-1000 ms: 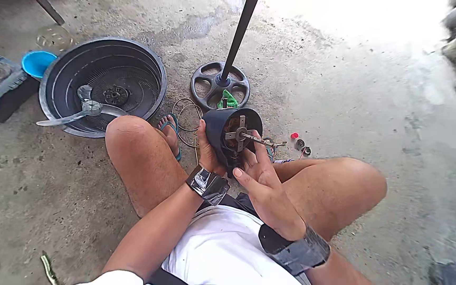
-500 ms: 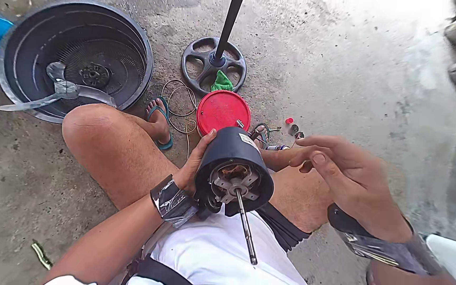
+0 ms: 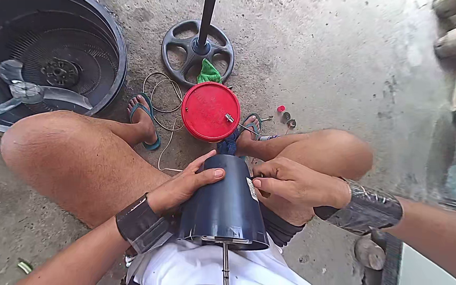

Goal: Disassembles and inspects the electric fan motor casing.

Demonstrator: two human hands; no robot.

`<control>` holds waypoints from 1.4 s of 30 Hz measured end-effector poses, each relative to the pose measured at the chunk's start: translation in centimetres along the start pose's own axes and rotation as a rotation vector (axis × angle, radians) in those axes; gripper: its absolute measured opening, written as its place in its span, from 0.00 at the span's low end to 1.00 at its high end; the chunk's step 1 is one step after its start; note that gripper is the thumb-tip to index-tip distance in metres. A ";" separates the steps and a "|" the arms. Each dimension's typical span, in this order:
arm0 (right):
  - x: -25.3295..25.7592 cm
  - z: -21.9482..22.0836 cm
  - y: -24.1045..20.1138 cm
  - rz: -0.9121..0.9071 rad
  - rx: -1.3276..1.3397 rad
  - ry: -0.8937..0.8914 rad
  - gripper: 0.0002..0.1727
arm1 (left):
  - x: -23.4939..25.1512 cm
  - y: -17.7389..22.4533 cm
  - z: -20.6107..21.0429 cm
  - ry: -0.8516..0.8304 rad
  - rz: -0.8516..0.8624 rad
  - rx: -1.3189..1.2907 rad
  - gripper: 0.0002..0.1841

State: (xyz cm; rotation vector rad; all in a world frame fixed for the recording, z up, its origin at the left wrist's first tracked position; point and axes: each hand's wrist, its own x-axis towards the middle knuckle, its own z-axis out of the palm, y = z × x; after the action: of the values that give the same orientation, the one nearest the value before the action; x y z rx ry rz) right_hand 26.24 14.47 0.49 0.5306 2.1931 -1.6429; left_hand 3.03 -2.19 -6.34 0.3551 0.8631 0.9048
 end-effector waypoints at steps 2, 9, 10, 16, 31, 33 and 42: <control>-0.8 0.7 0.3 0.007 -0.062 0.043 0.21 | 0.9 0.8 0.3 -0.010 0.022 0.197 0.50; -3.4 1.2 -1.5 0.108 -0.211 0.105 0.23 | 3.4 7.0 3.7 -0.301 0.024 1.052 0.38; -3.3 0.7 -1.7 0.161 -0.180 0.114 0.24 | 3.4 7.4 4.3 -0.330 -0.001 1.120 0.42; -0.8 -0.5 -1.7 0.220 -0.191 0.066 0.26 | 5.0 7.1 4.8 -0.274 -0.083 1.225 0.59; -0.7 -0.5 -4.5 0.000 -0.850 -0.171 0.24 | 2.1 4.9 6.9 -0.216 0.024 1.460 0.55; -0.9 -0.4 -4.3 -0.163 -1.017 -0.174 0.22 | 2.2 4.8 7.0 -0.211 0.042 1.458 0.54; -1.5 -0.5 -4.2 -0.308 -1.121 -0.144 0.22 | 2.8 4.9 6.7 -0.270 0.056 1.425 0.53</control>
State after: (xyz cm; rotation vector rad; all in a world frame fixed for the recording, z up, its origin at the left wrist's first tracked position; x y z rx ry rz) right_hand 25.48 13.69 4.84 -0.2442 2.6844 -0.3105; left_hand 6.46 3.44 -0.59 1.6845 1.1293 0.1275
